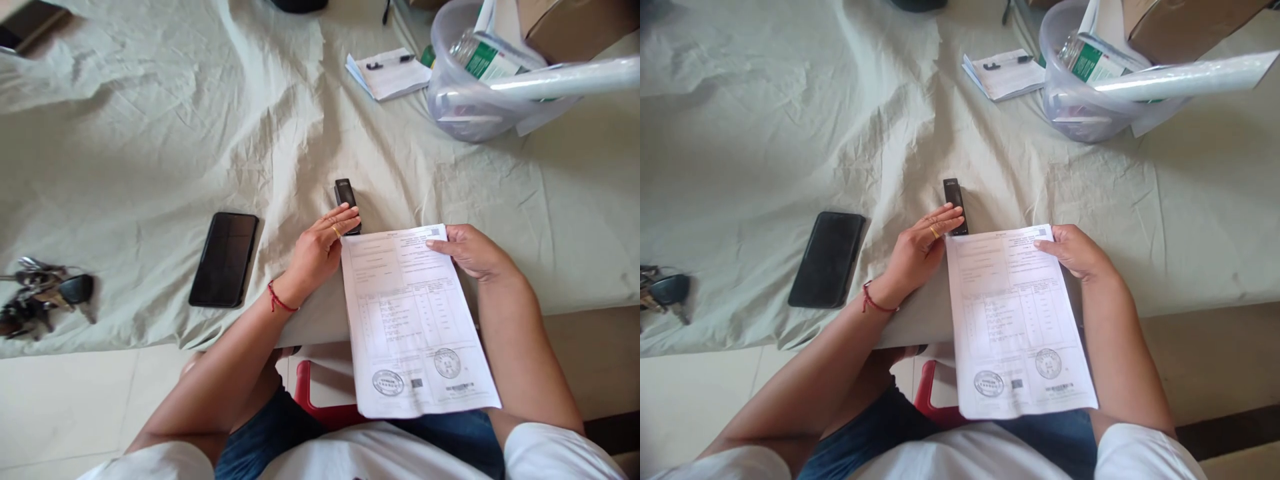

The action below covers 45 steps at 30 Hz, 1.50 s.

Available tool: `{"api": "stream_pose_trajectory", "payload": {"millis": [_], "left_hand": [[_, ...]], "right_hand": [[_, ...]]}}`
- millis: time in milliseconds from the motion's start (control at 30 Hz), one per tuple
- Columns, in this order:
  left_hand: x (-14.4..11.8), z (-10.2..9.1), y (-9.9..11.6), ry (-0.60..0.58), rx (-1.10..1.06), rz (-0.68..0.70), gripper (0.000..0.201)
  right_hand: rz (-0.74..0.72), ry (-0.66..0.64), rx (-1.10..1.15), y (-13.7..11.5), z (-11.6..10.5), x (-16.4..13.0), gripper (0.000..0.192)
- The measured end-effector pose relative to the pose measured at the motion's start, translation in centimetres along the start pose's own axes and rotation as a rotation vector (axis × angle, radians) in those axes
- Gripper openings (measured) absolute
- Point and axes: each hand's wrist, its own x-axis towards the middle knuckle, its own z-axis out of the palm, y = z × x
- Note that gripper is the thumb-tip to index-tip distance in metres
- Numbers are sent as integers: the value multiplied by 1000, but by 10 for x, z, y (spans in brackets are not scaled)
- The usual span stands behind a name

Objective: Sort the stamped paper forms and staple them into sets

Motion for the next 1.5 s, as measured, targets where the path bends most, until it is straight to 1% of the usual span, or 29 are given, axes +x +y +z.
{"api": "stream_pose_trajectory", "payload": {"millis": [67,133,200,267,333,400,433,467,533,600,667,767,800,867,933,1033,1100,1200,1267,1367,1433,1500], "left_hand": [[0,1,1,16,18,24,58],[-1,2,3,48,25,46,55],[-1,2,7,87,23,44,50],[-2,2,15,135,6,-2,41],[-2,-1,24,199,-44,-105,30],[-1,-6,32,281,-140,-273,22],[0,-9,35,324,-212,-368,23],[1,-11,38,353,-299,-459,29],[4,-16,41,388,-508,-599,45],[6,-20,43,370,-689,-673,58],[7,-21,45,283,-798,-720,62],[6,-21,46,70,-866,-828,59],[5,-20,46,16,-876,-873,57],[3,-21,46,-31,-884,-942,50],[1,-22,44,-16,-903,-961,43],[1,-25,40,66,-940,-939,39],[1,-25,36,147,-944,-923,38],[2,-21,29,239,-939,-914,35],[2,-18,26,248,-926,-897,35],[1,-16,23,220,-819,-849,38],[-1,-16,24,195,-746,-826,39],[-1,-16,27,179,-762,-818,38]], "right_hand": [[14,-61,-9,1,0,-3,41],[-8,-131,-9,-1,2,-9,38],[-64,-206,3,-5,4,-15,34],[-132,-249,27,-10,8,-21,32],[-201,-224,75,-15,13,-24,32],[-261,-146,144,-18,19,-23,35],[-284,-100,181,-19,22,-20,38],[-305,-51,218,-19,24,-16,40],[-347,57,301,-19,28,-6,46],[-386,162,377,-19,32,5,51],[-408,243,426,-19,37,17,54],[-422,313,462,-20,45,30,51],[-429,325,467,-21,48,33,49],[-449,339,469,-25,53,36,45],[-463,326,453,-29,57,34,45],[-445,228,400,-36,63,27,50],[-398,136,343,-40,67,23,52],[-275,29,209,-44,73,20,56],[-237,34,134,-43,76,21,58],[-271,102,94,-41,75,23,57],[-289,119,87,-39,71,24,56],[-298,144,87,-38,66,26,55]]}}
